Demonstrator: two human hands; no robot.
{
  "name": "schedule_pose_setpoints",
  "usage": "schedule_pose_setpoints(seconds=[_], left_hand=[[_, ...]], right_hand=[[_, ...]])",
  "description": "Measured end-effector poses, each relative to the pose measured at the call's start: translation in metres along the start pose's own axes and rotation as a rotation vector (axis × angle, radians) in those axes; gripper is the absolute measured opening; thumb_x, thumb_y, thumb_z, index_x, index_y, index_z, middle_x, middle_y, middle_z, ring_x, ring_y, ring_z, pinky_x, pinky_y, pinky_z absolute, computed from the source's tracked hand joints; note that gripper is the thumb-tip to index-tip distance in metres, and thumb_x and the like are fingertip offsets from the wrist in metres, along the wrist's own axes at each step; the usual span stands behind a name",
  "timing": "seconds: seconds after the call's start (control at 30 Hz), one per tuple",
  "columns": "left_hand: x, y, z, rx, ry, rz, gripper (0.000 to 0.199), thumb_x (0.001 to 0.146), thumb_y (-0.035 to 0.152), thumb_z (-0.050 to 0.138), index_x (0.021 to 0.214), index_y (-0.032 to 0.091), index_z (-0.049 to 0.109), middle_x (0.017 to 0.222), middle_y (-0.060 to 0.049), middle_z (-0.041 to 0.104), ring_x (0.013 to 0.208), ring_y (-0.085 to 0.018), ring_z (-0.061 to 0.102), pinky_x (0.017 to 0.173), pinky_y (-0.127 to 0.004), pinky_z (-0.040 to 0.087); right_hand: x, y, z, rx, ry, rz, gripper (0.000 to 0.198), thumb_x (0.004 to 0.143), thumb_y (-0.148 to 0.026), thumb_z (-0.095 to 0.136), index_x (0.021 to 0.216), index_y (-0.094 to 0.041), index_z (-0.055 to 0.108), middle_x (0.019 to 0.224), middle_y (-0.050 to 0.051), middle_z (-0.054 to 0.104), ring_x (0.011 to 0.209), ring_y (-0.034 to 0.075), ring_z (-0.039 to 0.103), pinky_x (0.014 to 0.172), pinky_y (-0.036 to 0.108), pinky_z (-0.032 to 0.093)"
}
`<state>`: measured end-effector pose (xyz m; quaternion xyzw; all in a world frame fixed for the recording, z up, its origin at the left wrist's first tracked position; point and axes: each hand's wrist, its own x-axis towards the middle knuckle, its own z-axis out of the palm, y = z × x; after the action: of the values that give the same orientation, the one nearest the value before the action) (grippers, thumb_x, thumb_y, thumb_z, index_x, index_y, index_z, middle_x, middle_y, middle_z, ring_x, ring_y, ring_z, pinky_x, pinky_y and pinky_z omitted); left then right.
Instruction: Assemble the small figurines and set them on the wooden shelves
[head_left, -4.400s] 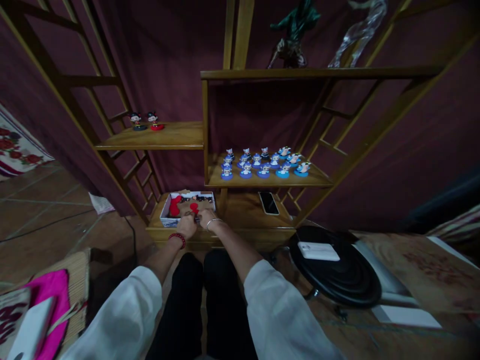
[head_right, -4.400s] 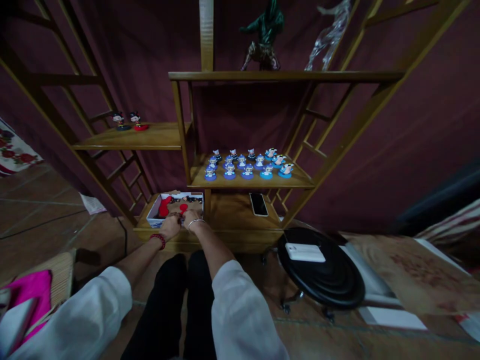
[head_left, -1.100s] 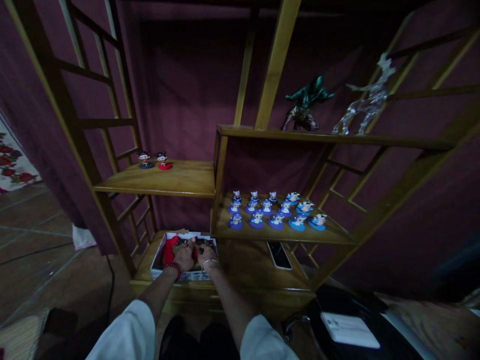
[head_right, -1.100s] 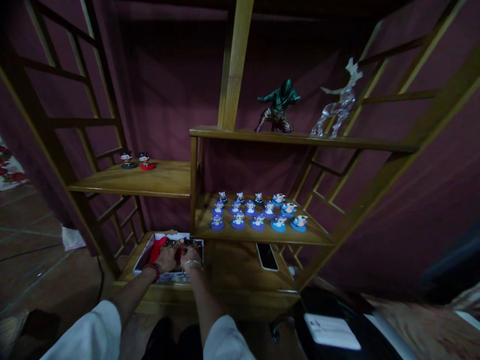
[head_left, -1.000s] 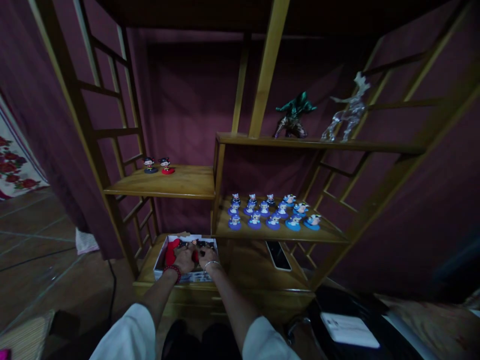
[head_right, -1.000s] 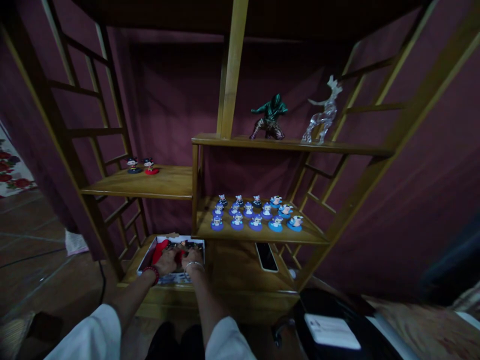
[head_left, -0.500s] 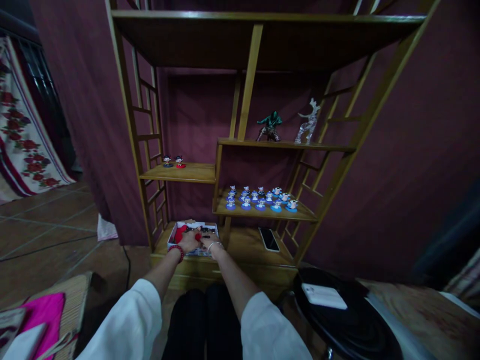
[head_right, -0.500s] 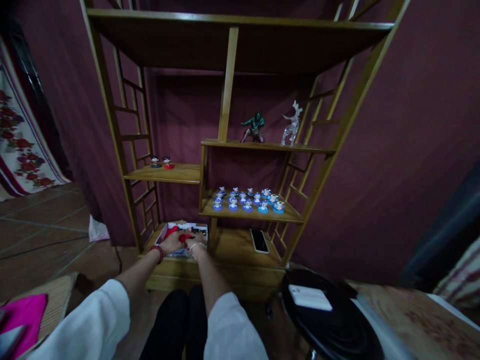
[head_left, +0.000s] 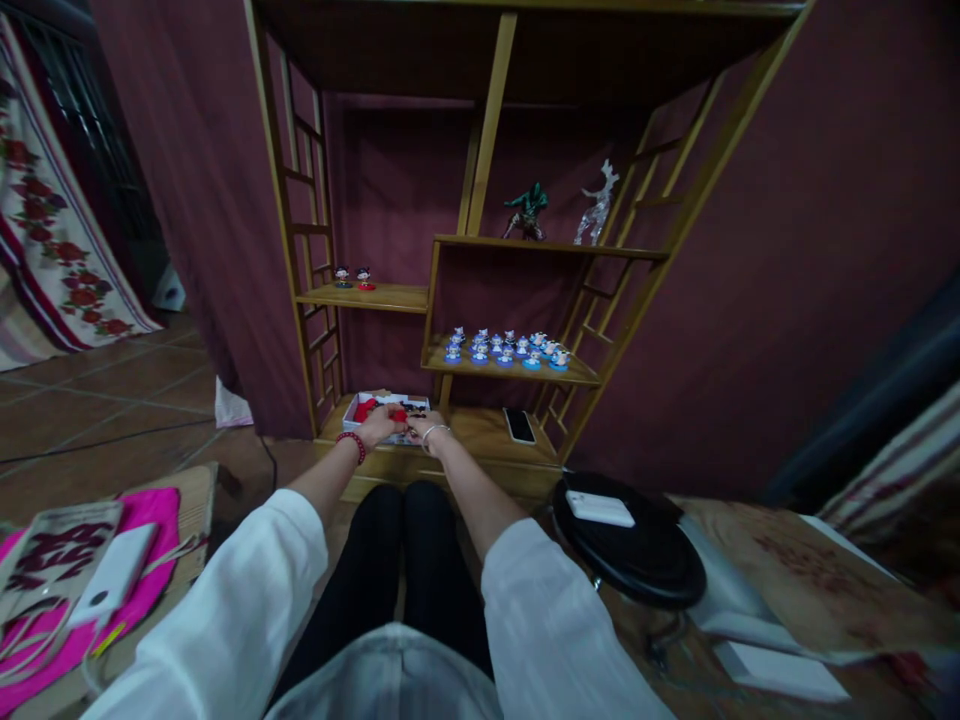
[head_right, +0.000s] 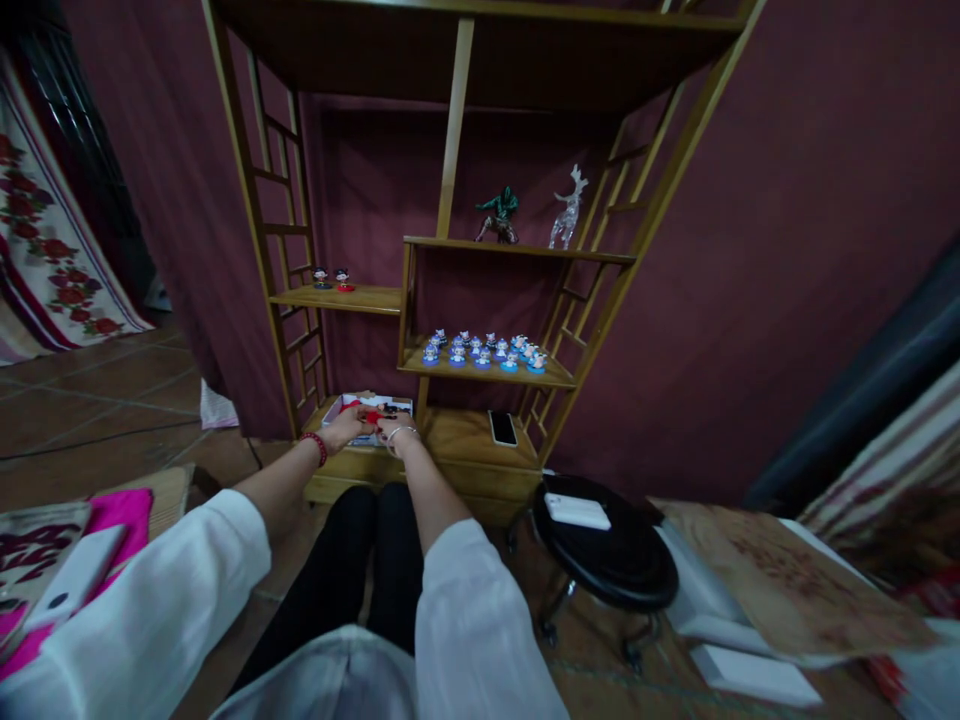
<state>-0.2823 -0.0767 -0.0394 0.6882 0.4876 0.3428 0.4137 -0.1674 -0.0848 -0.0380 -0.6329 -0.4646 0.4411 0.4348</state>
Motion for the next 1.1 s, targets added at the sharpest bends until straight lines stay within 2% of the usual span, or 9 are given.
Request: schedule_pose_setpoints(seconds=[0.23, 0.4, 0.57, 0.77, 0.97, 1.1], left_hand=[[-0.031, 0.009, 0.009, -0.45, 0.0, 0.046, 0.034, 0.063, 0.012, 0.067, 0.095, 0.014, 0.06, 0.079, -0.002, 0.062, 0.066, -0.009, 0.056, 0.067, -0.023, 0.045], [-0.047, 0.011, 0.014, -0.669, 0.013, 0.033, 0.032, 0.065, 0.007, 0.064, 0.095, 0.016, 0.06, 0.086, -0.003, 0.063, 0.071, -0.009, 0.058, 0.067, -0.021, 0.046], [-0.062, 0.012, 0.019, -0.937, 0.002, 0.01, 0.034, 0.064, 0.004, 0.066, 0.096, 0.017, 0.062, 0.087, -0.003, 0.064, 0.07, -0.009, 0.059, 0.061, -0.018, 0.045], [-0.084, 0.007, 0.029, -1.117, -0.033, 0.035, 0.027, 0.069, 0.013, 0.066, 0.096, 0.018, 0.062, 0.082, -0.002, 0.065, 0.069, -0.01, 0.061, 0.061, -0.019, 0.047], [-0.102, 0.008, 0.037, -1.231, -0.068, 0.055, 0.025, 0.073, 0.013, 0.062, 0.098, 0.014, 0.061, 0.087, -0.007, 0.066, 0.071, -0.011, 0.062, 0.065, -0.022, 0.049], [-0.109, 0.014, 0.036, -1.294, -0.064, 0.11, 0.015, 0.074, 0.012, 0.061, 0.089, 0.012, 0.063, 0.083, -0.007, 0.067, 0.073, -0.013, 0.063, 0.069, -0.023, 0.05]], right_hand=[[-0.025, -0.004, -0.01, 0.119, -0.017, -0.042, 0.004, 0.067, -0.009, 0.06, 0.07, -0.011, 0.059, 0.046, -0.005, 0.05, 0.039, 0.005, 0.048, 0.044, 0.016, 0.047], [-0.044, -0.007, -0.02, 0.174, -0.041, -0.067, 0.004, 0.069, -0.009, 0.06, 0.071, -0.012, 0.058, 0.048, -0.004, 0.052, 0.039, 0.006, 0.05, 0.045, 0.018, 0.048], [-0.062, -0.01, -0.032, 0.211, -0.066, -0.095, 0.007, 0.069, -0.013, 0.064, 0.073, -0.012, 0.058, 0.052, -0.003, 0.056, 0.043, 0.006, 0.052, 0.048, 0.018, 0.048], [-0.086, -0.013, -0.045, 0.241, -0.08, -0.157, 0.011, 0.071, -0.019, 0.065, 0.08, -0.014, 0.061, 0.061, -0.002, 0.06, 0.048, 0.005, 0.054, 0.048, 0.016, 0.047], [-0.104, -0.02, -0.048, 0.242, -0.057, -0.229, 0.019, 0.072, -0.023, 0.064, 0.089, -0.014, 0.063, 0.063, -0.001, 0.062, 0.044, 0.004, 0.051, 0.038, 0.013, 0.036], [-0.109, -0.024, -0.046, 0.305, -0.059, -0.311, 0.026, 0.067, -0.024, 0.068, 0.091, -0.014, 0.063, 0.063, -0.001, 0.063, 0.047, 0.005, 0.053, 0.04, 0.014, 0.038]])
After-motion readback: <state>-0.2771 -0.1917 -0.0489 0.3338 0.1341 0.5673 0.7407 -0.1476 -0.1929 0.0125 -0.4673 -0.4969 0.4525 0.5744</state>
